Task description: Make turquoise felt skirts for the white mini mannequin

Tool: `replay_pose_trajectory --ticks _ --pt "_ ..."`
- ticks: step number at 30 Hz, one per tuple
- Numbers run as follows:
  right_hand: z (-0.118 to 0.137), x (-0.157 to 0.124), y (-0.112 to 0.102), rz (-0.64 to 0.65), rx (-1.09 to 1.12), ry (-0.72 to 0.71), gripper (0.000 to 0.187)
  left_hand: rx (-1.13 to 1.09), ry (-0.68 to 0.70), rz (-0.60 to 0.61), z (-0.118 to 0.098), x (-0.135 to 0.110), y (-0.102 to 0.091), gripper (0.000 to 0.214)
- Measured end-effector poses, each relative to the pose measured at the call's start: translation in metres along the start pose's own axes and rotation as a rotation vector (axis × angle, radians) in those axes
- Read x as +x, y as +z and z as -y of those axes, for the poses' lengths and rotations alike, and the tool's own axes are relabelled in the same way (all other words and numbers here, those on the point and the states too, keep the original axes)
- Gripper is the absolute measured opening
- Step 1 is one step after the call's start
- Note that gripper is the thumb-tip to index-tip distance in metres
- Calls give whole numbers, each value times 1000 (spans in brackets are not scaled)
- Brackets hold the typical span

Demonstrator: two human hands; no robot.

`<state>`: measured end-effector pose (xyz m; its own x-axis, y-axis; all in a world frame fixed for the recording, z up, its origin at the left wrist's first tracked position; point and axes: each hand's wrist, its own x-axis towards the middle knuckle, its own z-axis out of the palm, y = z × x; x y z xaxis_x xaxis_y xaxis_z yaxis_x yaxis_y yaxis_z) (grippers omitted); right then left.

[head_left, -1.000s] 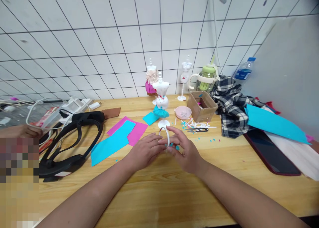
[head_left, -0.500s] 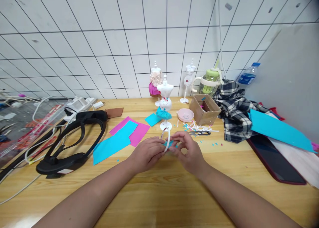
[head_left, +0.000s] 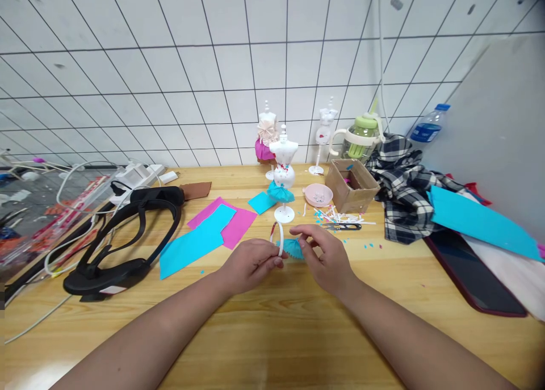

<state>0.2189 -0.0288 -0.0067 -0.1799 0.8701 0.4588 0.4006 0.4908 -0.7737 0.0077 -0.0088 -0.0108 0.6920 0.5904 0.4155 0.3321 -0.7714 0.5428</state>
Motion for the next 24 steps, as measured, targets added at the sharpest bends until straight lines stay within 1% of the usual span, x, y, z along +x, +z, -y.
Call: replay_pose_trajectory --ticks 3,5,8,11,15,19,21,24 --pt "3 -1 0 31 67 21 28 46 64 -3 2 2 1 18" --pt "4 0 -1 72 214 100 33 115 133 8 5 3 1 20" --pt "6 1 0 131 459 249 42 213 217 64 8 4 2 23" --pt "6 2 2 142 551 322 50 268 207 102 7 4 1 23" --pt "8 1 3 155 471 284 52 242 150 121 2 6 -1 26" --pt "13 -1 3 186 337 180 47 124 201 32 0 7 1 29" --pt "14 -2 3 180 274 130 46 104 218 6 2 7 2 29" --pt "15 -3 2 159 244 58 48 170 214 51 4 7 2 26"
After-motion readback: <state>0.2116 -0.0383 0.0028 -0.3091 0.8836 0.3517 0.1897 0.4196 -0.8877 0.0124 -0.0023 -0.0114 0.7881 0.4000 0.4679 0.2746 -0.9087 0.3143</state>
